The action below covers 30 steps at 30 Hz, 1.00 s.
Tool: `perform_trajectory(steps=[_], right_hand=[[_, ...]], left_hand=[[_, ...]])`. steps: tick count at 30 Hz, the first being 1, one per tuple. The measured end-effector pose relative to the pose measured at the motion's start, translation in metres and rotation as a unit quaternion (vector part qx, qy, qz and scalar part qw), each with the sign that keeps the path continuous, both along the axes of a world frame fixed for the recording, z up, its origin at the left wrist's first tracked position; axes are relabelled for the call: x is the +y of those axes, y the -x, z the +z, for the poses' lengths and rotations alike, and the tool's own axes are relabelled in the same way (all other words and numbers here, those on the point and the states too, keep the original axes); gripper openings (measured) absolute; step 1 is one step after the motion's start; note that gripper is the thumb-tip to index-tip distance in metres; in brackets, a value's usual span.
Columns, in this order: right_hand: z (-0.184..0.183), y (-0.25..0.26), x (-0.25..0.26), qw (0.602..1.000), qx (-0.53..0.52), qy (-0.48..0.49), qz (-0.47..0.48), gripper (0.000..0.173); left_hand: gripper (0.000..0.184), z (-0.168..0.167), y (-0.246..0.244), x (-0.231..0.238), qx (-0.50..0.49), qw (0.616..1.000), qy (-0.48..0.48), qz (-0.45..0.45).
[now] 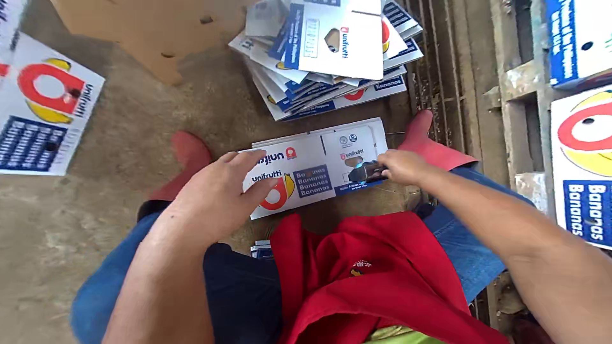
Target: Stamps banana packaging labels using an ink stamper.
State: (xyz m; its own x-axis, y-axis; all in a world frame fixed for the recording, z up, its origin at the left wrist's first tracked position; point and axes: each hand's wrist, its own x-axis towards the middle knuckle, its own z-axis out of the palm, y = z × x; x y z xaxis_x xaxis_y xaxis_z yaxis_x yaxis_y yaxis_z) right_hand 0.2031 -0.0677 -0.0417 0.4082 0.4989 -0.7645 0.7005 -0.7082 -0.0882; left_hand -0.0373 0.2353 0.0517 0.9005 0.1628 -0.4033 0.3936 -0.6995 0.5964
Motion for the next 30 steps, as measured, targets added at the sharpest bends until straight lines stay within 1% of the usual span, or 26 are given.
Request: perform_trajectory(steps=[3, 7, 11, 14, 20, 23, 26, 30], right_hand=[[-0.034, 0.009, 0.007, 0.999, 0.008, 0.042, 0.025, 0.026], [-0.052, 0.015, 0.008, 0.997, 0.003, 0.072, 0.024, 0.027], [-0.052, 0.016, 0.011, 0.996, 0.002, 0.085, 0.015, 0.029], [-0.052, 0.014, 0.012, 0.996, 0.005, 0.091, 0.015, 0.029], [-0.048, 0.014, 0.013, 0.996, 0.012, 0.085, 0.002, 0.028], [-0.053, 0.016, 0.007, 0.998, 0.007, 0.064, -0.008, 0.028], [-0.060, 0.029, -0.003, 0.998, -0.007, 0.050, -0.021, 0.026], [-0.066, 0.052, -0.019, 0.997, -0.014, 0.043, -0.056, 0.024]], left_hand=[[0.045, -0.001, 0.007, 0.004, -0.005, 1.000, -0.003, 0.013], [0.046, -0.003, 0.009, -0.001, -0.007, 1.000, 0.006, 0.005], [0.046, -0.008, 0.009, -0.003, -0.018, 1.000, -0.003, -0.004], [0.048, -0.007, 0.006, -0.005, -0.007, 1.000, -0.003, -0.011], [0.047, -0.014, 0.007, -0.006, -0.025, 0.999, -0.023, -0.030], [0.047, -0.014, 0.005, -0.008, -0.018, 0.999, -0.024, -0.035], [0.051, -0.015, 0.003, -0.009, -0.008, 0.999, -0.023, -0.039], [0.052, -0.020, 0.003, -0.008, -0.023, 0.999, -0.026, -0.036]])
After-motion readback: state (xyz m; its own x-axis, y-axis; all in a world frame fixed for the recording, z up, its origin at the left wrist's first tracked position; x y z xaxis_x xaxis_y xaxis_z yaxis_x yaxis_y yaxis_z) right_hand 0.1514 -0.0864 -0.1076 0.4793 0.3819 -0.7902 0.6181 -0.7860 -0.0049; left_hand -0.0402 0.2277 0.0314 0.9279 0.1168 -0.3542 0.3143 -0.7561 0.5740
